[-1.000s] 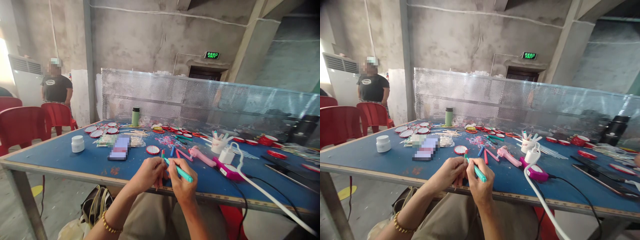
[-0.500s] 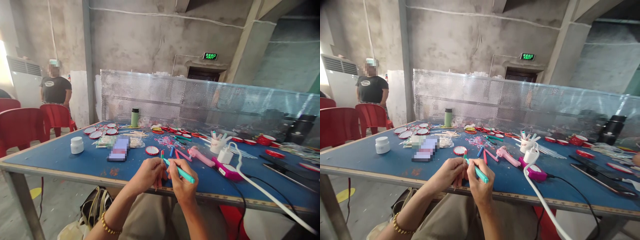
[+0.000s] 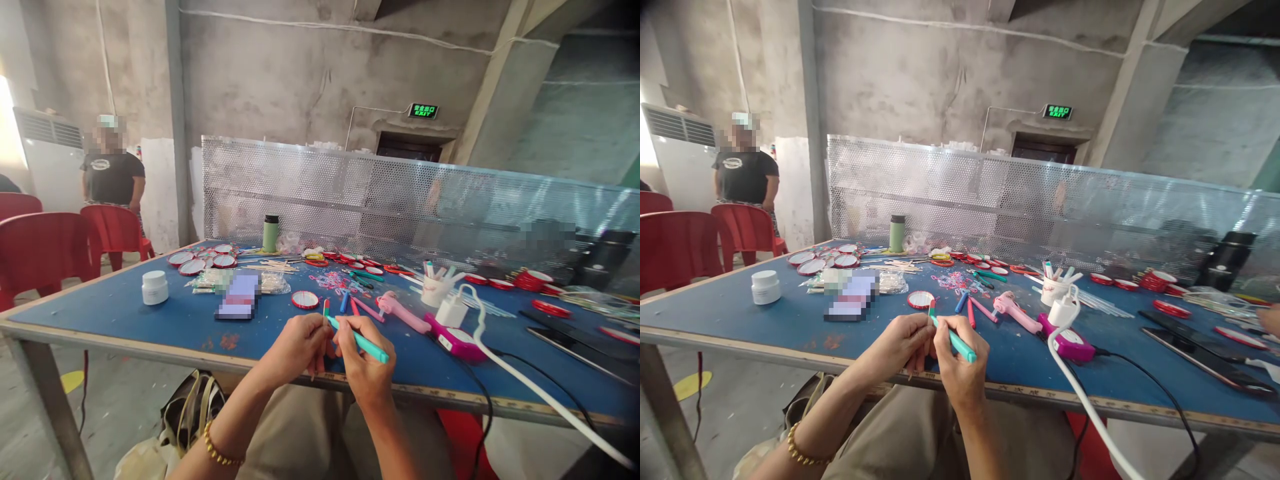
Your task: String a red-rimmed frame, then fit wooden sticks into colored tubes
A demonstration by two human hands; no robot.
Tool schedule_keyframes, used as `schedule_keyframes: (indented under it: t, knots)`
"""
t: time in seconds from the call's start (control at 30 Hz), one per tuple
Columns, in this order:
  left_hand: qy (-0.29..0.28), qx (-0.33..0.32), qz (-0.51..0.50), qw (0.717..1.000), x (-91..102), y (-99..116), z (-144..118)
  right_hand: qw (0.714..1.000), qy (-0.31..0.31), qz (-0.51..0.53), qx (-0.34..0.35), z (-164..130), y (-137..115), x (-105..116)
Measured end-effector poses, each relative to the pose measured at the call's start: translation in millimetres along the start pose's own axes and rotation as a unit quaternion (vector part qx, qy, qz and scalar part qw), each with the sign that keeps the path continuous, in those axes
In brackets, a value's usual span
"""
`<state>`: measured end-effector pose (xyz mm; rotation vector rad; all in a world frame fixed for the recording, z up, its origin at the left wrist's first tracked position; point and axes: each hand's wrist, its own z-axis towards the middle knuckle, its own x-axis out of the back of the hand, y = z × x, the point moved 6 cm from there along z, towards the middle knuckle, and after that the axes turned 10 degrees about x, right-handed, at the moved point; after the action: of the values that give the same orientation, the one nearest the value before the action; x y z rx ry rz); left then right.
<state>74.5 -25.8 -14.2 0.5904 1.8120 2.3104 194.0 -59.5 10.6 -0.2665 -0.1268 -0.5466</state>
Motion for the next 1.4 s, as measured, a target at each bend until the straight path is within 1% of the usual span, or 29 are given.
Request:
schedule_keyframes:
  t: [0.6,0.8,0.87,0.93,1.0,1.07,1.2,1.4]
  knots:
    - [0.006,0.003,0.007,1.000,0.3,0,0,1.000,-0.004,-0.005,0.017,1,-2,0]
    - [0.007,0.010,0.007,1.000,1.0,-1,1,1.000,-0.009,0.014,0.010,1,-1,-1]
    - [0.001,0.011,0.003,1.000,0.0,-3,1,1.000,0.004,0.027,0.001,-1,2,0]
    - [-0.008,0.013,-0.004,1.000,-1.1,-4,2,0.999,0.030,0.034,-0.012,-4,5,2]
    - [-0.014,0.015,-0.013,1.000,-1.7,-6,2,0.998,0.055,0.032,-0.022,-8,8,5]
    - [-0.019,0.015,-0.022,0.999,-1.9,-8,3,0.997,0.066,0.028,-0.029,-10,10,6]
    - [-0.025,0.014,-0.041,0.999,-1.4,-8,3,0.997,0.072,0.022,-0.024,-9,8,8]
    - [-0.025,0.013,-0.050,0.998,-0.8,-8,3,0.999,0.054,-0.005,-0.001,-6,4,6]
